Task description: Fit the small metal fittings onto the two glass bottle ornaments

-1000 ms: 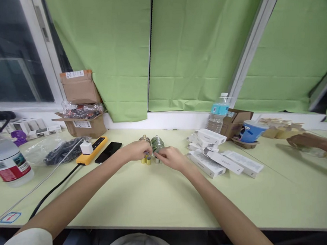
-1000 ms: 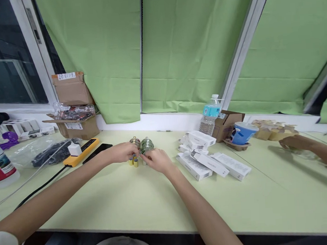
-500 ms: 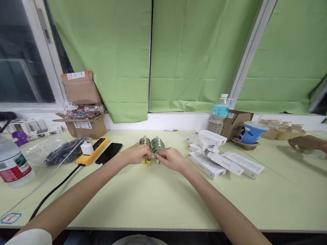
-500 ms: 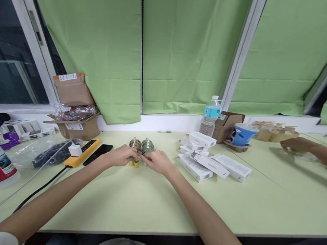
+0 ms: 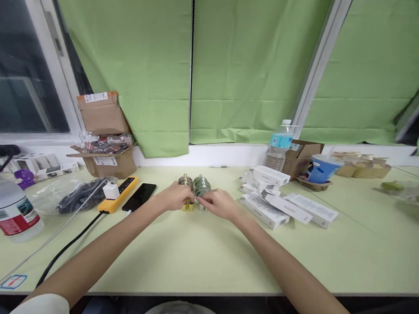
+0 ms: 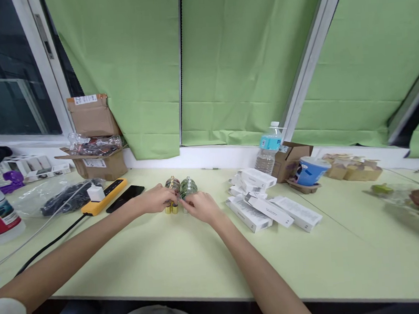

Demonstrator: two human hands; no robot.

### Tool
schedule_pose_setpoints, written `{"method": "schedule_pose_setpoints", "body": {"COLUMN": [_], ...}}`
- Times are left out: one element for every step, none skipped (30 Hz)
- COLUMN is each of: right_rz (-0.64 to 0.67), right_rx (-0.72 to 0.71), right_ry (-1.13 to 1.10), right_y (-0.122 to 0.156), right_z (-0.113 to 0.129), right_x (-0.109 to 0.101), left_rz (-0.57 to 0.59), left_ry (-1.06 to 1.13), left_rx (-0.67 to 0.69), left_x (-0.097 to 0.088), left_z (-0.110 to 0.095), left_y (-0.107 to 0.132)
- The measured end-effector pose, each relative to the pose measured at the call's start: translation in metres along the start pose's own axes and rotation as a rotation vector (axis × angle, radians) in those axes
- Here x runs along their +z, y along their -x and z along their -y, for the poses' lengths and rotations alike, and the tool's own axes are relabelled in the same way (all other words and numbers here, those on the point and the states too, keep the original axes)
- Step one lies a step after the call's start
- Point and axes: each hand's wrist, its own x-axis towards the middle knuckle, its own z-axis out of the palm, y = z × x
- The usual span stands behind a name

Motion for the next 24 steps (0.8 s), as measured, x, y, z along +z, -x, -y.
{"method": "schedule_pose_setpoints", "body": {"right_rz": [0.005, 0.01, 0.014, 0.017, 0.018, 0.015, 0.012, 0.007, 0.004, 0.001, -0.001, -0.002, -0.002, -0.001, -0.001, -0.001, -0.001, -0.002, -0.003, -0.003, -0.002, 0.0, 0.001, 0.002], "right_rx": [-0.002, -0.002, -0.001, 0.001, 0.003, 0.006, 0.009, 0.01, 0.009, 0.008, 0.009, 0.009, 0.009, 0.008, 0.007, 0.004, 0.003, 0.004, 0.006, 0.009, 0.011, 0.014, 0.016, 0.019], "right_ry": [-0.004, -0.006, -0.006, -0.005, 0.0, 0.006, 0.013, 0.019, 0.022, 0.023, 0.022, 0.019, 0.016, 0.013, 0.009, 0.007, 0.006, 0.005, 0.005, 0.006, 0.009, 0.012, 0.016, 0.021], "right_y": [0.0, 0.0, 0.0, 0.0, 0.0, 0.0, 0.0, 0.0, 0.001, 0.001, 0.001, 0.0, 0.0, 0.001, 0.001, 0.001, 0.001, 0.001, 0.002, 0.002, 0.002, 0.002, 0.002, 0.002], "right_z": [0.0, 0.0, 0.0, 0.0, 0.0, 0.0, 0.0, 0.0, 0.0, 0.0, 0.001, 0.001, 0.001, 0.001, 0.001, 0.001, 0.001, 0.001, 0.002, 0.002, 0.002, 0.002, 0.002, 0.002], "right_x": [0.0, 0.0, 0.0, 0.0, 0.0, 0.0, 0.0, 0.0, 0.0, 0.0, 0.0, 0.0, 0.0, 0.0, 0.0, 0.0, 0.0, 0.0, -0.001, -0.001, -0.001, -0.001, -0.001, -0.001], "left_rz": [-0.004, -0.006, -0.008, -0.01, -0.011, -0.011, -0.01, -0.007, -0.003, 0.004, 0.011, 0.018, 0.023, 0.029, 0.034, 0.04, 0.047, 0.057, 0.069, 0.083, 0.096, 0.107, 0.114, 0.118], "left_ry": [0.005, 0.009, 0.009, 0.005, 0.001, -0.002, -0.002, 0.002, 0.009, 0.017, 0.022, 0.024, 0.022, 0.02, 0.019, 0.019, 0.021, 0.025, 0.03, 0.034, 0.038, 0.041, 0.043, 0.044], "left_rx": [0.0, -0.002, -0.006, -0.012, -0.019, -0.024, -0.029, -0.032, -0.032, -0.032, -0.031, -0.031, -0.028, -0.023, -0.017, -0.013, -0.011, -0.012, -0.016, -0.021, -0.023, -0.021, -0.015, -0.008], "left_x": [0.001, 0.002, 0.003, 0.005, 0.007, 0.008, 0.009, 0.01, 0.011, 0.011, 0.011, 0.01, 0.009, 0.009, 0.008, 0.008, 0.008, 0.008, 0.008, 0.008, 0.009, 0.009, 0.01, 0.011], "left_z": [0.0, 0.0, 0.001, 0.002, 0.003, 0.003, 0.004, 0.005, 0.005, 0.005, 0.005, 0.005, 0.004, 0.004, 0.004, 0.004, 0.004, 0.005, 0.006, 0.008, 0.009, 0.011, 0.012, 0.014], "left_y": [0.0, -0.001, -0.001, -0.001, -0.002, -0.002, -0.002, -0.003, -0.003, -0.003, -0.003, -0.004, -0.004, -0.004, -0.004, -0.005, -0.005, -0.006, -0.007, -0.009, -0.01, -0.012, -0.014, -0.015]}}
